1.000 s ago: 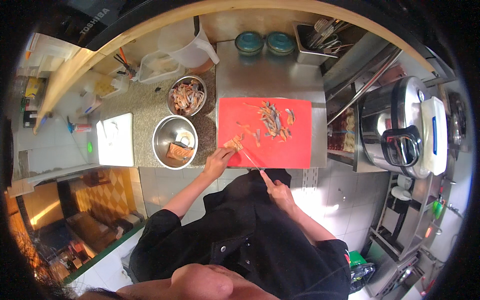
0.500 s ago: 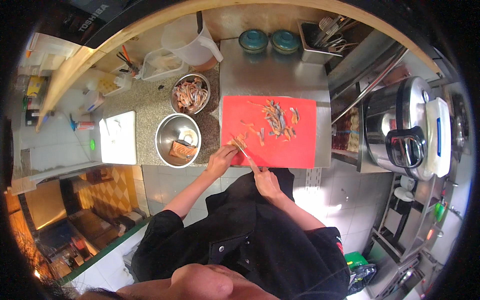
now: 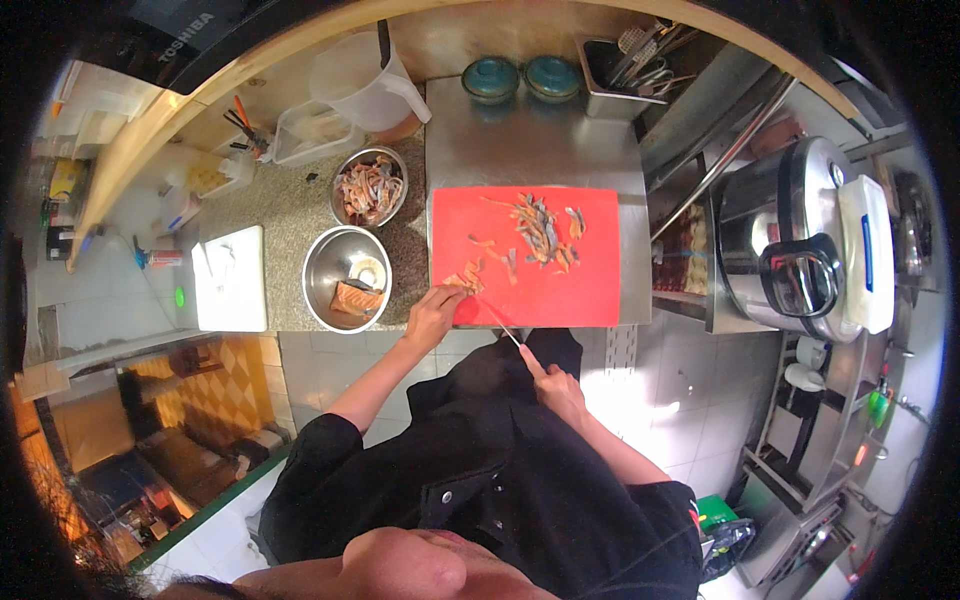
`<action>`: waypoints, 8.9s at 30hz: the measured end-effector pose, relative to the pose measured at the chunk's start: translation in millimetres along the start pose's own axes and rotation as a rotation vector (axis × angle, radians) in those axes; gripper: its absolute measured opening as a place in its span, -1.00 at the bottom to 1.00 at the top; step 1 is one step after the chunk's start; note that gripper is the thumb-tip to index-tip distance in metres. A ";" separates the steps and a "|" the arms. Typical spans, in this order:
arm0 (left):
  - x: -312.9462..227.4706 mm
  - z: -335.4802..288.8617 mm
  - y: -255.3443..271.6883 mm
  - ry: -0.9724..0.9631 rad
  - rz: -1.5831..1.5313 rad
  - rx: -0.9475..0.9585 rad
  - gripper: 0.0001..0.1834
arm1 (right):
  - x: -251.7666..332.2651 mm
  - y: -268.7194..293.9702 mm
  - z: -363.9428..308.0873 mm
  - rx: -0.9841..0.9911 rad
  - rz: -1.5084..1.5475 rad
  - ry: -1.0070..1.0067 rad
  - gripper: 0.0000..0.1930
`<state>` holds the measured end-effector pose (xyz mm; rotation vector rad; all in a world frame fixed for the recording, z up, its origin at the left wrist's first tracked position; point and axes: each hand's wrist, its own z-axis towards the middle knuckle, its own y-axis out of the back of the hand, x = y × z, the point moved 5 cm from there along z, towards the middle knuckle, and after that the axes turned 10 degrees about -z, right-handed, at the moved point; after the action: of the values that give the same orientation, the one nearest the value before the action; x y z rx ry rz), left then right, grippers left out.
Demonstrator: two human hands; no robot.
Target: The person slices a piece of salmon on a red cutting board using a knife. They repeatedly cut the salmon into thin strips and place them into a metal bowl. The person handles the salmon and knife throughout the clip.
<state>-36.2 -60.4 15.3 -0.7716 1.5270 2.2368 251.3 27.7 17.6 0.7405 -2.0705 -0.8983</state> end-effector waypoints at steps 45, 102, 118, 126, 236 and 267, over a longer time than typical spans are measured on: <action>-5.6 -15.4 10.7 -0.042 0.085 -0.012 -0.67 | 62.0 23.1 75.9 -0.224 0.114 0.203 -0.26; -10.0 135.3 -56.8 0.534 -0.342 -0.683 -0.60 | -93.8 115.0 84.7 -0.433 0.453 -0.104 -0.74; -37.7 124.7 -70.6 -0.006 -0.043 -0.064 -0.05 | -155.9 119.4 94.0 -0.361 0.781 -0.248 -0.62; -27.9 150.9 -41.8 0.266 0.218 0.387 0.32 | -81.1 128.8 159.6 -0.582 0.134 0.082 -0.13; 128.4 -40.3 219.9 0.444 -0.082 0.187 -0.76 | 13.1 71.7 151.1 -0.493 0.850 0.079 -0.77; 59.6 -7.8 325.1 0.297 -0.836 -0.816 -0.92 | 64.1 82.9 154.6 -0.415 1.031 0.266 -0.73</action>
<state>-258.6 -191.6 221.6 -1.6352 0.1526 2.0266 74.0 83.8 34.8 -0.4113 -1.6060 -0.5352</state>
